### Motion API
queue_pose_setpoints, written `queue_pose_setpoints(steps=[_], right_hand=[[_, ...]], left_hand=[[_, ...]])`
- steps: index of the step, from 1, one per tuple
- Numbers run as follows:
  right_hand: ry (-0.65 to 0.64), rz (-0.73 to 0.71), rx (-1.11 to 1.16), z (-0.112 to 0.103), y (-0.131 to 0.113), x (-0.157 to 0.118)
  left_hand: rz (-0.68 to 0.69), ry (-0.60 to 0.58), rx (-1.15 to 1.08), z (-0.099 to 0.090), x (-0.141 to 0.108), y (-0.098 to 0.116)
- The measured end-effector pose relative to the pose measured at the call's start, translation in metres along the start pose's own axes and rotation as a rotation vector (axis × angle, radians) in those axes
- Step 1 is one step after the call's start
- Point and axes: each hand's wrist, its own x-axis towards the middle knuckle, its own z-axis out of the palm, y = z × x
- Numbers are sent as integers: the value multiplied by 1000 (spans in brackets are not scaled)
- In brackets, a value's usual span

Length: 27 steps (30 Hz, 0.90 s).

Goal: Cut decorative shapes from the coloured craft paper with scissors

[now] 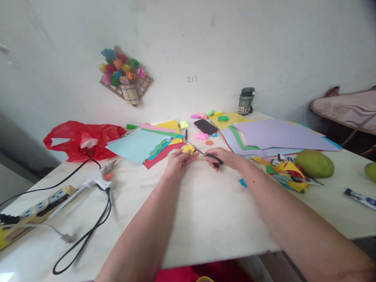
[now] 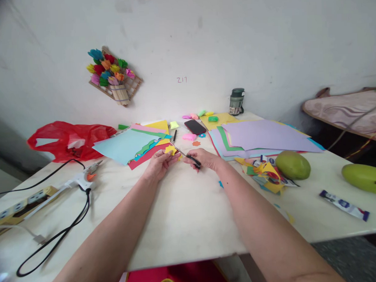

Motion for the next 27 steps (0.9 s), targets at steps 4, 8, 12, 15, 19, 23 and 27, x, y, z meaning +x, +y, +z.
queue_pose_setpoints(steps=[4, 8, 12, 15, 19, 23, 27], right_hand=[[11, -16, 12, 2, 2, 3], [6, -16, 2, 4, 1, 2], [9, -16, -7, 4, 0, 1], [12, -15, -1, 4, 2, 2], [18, -21, 6, 5, 4, 3], [18, -16, 26, 6, 1, 2], [25, -2, 26, 7, 0, 2]], left_hand=[[4, 8, -15, -3, 2, -2], [4, 14, -25, -3, 3, -3], [3, 14, -44, -2, 3, -3], [2, 22, -63, -1, 2, -3], [-2, 49, -77, 0, 2, -2], [-2, 56, -90, 1, 2, -2], [-5, 57, -93, 0, 3, -3]])
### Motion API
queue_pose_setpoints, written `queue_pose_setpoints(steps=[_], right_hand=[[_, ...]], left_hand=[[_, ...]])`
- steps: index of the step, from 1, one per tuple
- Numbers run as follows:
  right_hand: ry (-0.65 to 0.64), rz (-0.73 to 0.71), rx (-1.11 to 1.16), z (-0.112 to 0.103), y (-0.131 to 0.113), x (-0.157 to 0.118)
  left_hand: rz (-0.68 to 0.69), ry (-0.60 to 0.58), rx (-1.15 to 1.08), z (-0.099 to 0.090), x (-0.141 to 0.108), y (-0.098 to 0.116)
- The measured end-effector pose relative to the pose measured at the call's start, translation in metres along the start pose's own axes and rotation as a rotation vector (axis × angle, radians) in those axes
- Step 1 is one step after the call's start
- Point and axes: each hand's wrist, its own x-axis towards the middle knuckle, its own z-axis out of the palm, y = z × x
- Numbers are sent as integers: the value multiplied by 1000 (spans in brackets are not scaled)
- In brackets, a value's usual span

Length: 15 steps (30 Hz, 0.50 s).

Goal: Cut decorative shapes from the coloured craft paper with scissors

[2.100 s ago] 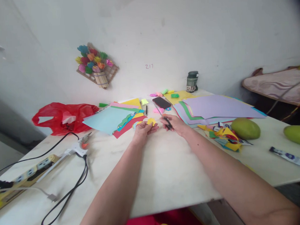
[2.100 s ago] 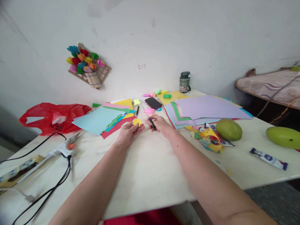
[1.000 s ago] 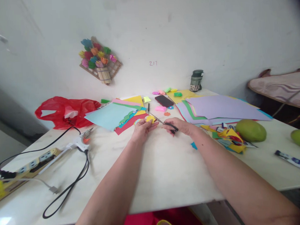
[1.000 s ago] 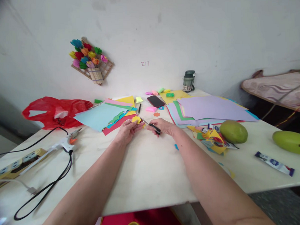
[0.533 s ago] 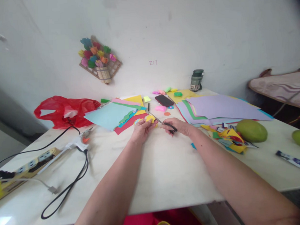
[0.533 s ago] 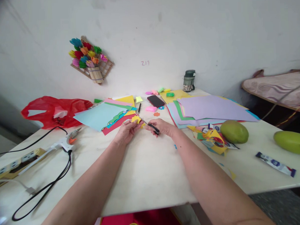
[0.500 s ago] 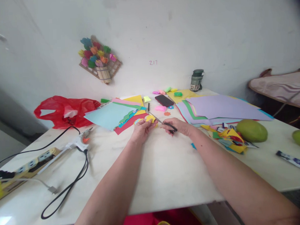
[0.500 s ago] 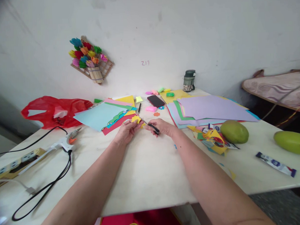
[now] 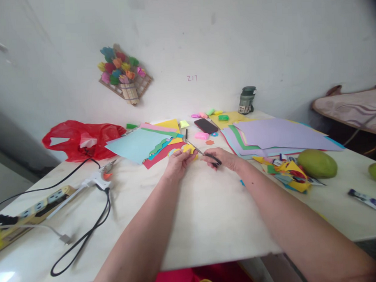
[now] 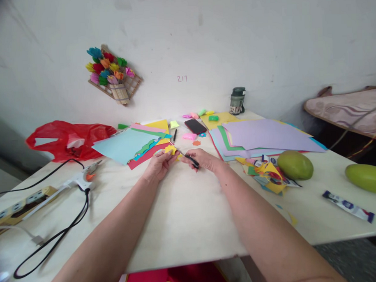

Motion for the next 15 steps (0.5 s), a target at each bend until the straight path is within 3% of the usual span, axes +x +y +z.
queue_pose_setpoints(steps=[15], right_hand=[[24, -3, -16, 2, 0, 1]], left_hand=[[-9, 30, -19, 0, 1, -1]])
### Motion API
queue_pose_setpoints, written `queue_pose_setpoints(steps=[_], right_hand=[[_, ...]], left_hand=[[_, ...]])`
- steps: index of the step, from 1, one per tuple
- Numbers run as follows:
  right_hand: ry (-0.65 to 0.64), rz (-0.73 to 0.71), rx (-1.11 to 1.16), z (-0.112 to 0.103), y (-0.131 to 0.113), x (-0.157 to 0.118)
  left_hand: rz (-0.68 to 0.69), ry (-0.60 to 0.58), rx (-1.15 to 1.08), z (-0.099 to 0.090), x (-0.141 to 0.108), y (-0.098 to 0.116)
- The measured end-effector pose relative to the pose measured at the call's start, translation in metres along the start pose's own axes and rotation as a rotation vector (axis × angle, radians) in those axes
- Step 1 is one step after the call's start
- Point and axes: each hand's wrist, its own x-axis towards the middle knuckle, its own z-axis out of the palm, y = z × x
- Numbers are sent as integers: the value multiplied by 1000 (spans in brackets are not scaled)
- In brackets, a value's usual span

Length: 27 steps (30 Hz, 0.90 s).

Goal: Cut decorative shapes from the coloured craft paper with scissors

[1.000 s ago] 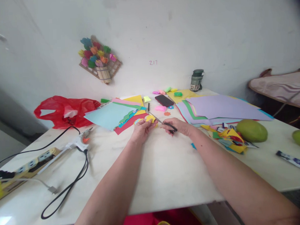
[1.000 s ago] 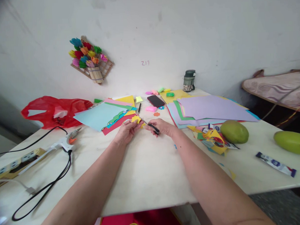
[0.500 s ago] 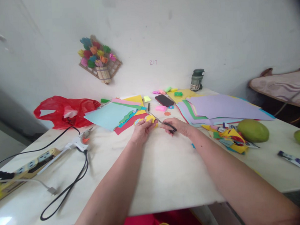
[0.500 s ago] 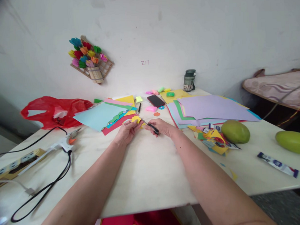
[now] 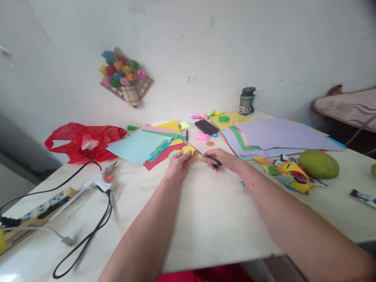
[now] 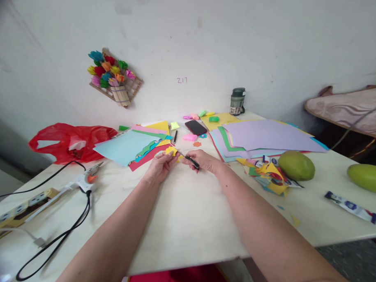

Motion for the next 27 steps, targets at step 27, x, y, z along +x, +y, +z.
queue_pose_setpoints(steps=[27], right_hand=[[297, -147, 387, -6, 0, 8]], left_hand=[[970, -172, 1192, 3, 3, -6]])
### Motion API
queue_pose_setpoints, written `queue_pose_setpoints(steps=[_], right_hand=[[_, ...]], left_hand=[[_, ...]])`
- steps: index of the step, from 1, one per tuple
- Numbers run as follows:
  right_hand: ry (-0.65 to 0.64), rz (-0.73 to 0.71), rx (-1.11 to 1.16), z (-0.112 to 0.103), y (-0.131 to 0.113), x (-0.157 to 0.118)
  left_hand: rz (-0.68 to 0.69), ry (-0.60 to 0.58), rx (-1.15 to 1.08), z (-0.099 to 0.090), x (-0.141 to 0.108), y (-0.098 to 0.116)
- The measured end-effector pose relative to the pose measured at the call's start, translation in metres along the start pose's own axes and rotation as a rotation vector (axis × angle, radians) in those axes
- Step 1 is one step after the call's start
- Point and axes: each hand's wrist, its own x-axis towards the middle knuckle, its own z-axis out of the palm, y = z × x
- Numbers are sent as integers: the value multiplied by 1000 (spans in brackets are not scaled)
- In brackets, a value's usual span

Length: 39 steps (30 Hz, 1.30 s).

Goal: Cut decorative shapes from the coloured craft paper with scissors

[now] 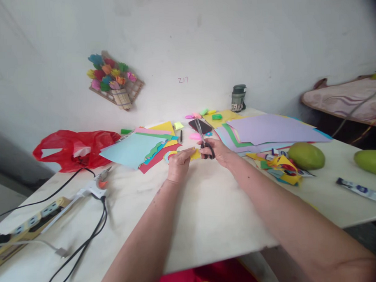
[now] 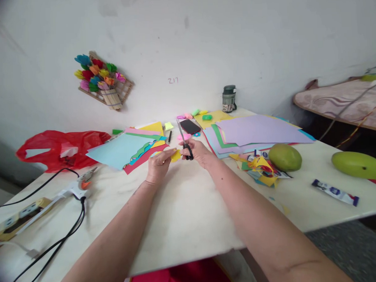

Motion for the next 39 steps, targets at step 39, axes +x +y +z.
queue_pose_setpoints(steps=[39], right_hand=[[8, 10, -188, 7, 0, -1]], left_hand=[[-876, -345, -890, -10, -2, 7]])
